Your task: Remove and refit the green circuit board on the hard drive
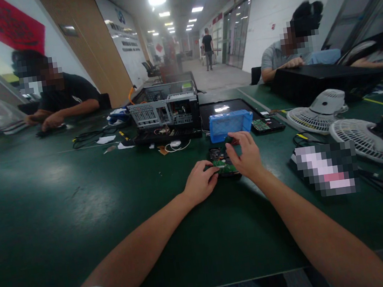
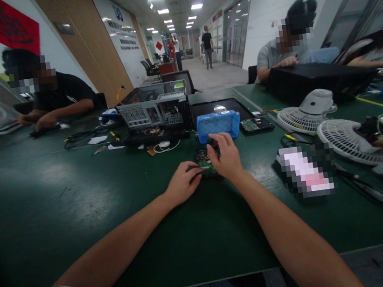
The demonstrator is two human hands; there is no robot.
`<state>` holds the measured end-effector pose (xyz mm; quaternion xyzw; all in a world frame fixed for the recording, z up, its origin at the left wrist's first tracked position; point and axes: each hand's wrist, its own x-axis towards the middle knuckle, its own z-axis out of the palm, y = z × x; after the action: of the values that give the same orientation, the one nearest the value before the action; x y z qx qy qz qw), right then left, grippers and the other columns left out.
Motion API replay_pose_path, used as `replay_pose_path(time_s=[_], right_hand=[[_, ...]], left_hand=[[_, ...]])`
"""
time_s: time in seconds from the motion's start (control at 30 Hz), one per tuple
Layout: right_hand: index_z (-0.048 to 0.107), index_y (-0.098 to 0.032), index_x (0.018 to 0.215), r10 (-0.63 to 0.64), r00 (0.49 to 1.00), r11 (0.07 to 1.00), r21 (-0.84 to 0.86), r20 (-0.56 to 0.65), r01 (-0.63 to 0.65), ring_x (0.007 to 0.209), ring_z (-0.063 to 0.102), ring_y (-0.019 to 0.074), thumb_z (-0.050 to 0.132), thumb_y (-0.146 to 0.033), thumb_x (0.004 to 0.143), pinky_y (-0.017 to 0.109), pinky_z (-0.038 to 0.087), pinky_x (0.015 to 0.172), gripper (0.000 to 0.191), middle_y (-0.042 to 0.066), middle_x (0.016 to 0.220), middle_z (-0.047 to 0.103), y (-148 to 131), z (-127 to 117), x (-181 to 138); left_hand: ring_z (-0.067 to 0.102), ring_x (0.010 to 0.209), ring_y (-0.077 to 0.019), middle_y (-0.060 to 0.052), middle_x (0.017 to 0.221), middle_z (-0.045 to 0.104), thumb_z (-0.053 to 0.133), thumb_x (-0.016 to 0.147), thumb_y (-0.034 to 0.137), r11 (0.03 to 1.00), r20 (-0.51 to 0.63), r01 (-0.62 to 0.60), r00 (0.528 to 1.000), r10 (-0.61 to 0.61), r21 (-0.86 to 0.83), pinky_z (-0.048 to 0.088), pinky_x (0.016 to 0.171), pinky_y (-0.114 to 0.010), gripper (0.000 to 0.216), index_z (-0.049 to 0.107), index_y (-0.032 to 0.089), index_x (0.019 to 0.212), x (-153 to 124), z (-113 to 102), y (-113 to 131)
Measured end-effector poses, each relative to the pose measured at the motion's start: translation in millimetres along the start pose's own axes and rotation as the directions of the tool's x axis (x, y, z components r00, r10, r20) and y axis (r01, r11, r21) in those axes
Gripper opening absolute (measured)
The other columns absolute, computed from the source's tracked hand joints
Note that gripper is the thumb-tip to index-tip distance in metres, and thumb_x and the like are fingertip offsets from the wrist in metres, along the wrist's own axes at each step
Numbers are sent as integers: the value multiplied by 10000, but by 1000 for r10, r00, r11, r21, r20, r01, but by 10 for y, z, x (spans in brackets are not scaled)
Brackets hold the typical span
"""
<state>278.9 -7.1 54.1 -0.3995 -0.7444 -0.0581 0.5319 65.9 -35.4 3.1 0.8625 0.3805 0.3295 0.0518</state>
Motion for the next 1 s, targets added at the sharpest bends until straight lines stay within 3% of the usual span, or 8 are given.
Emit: replay_pose_path(time_s=[0.17, 0.43, 0.77, 1.0], right_hand=[[547, -224, 1304, -2, 1000, 1000, 4, 12, 2, 959, 608, 233, 556, -253, 955, 449, 557, 896, 350, 108, 1121, 598, -38, -10, 1], [552, -217, 1178, -7, 997, 1000, -7, -80, 7, 955, 604, 252, 638, -306, 917, 451, 574, 822, 289, 100, 1042, 589, 15, 47, -24], [483, -232, 1289, -25, 999, 998, 60, -21, 27, 1196, 607, 282, 590, -303, 952, 481, 608, 875, 361, 160, 1336, 577, 75, 107, -57], [513, -236, 1199, -41, 996, 999, -36, -82, 38, 1115, 663, 276, 646, -333, 931, 485, 588, 910, 315, 133, 1233, 664, 94, 101, -58]], left_hand=[[551, 1133, -264, -102, 1190, 588, 585, 948, 224, 1000, -4, -5, 1000, 5, -3, 525, 969, -460, 269, 690, 231, 1196, 1, 10, 1], [550, 1129, -264, -104, 1189, 584, 588, 945, 217, 1000, -1, -1, 1000, 1, -6, 528, 969, -462, 276, 685, 234, 1203, -1, 15, 1], [552, 1124, -260, -98, 1192, 584, 586, 943, 207, 1000, 12, 4, 1000, -4, -6, 530, 960, -459, 280, 680, 239, 1206, 6, -13, 21], [549, 1125, -261, -104, 1195, 578, 591, 935, 202, 1000, 1, 9, 1000, -9, -7, 529, 962, -454, 283, 680, 232, 1203, -4, 6, 12]])
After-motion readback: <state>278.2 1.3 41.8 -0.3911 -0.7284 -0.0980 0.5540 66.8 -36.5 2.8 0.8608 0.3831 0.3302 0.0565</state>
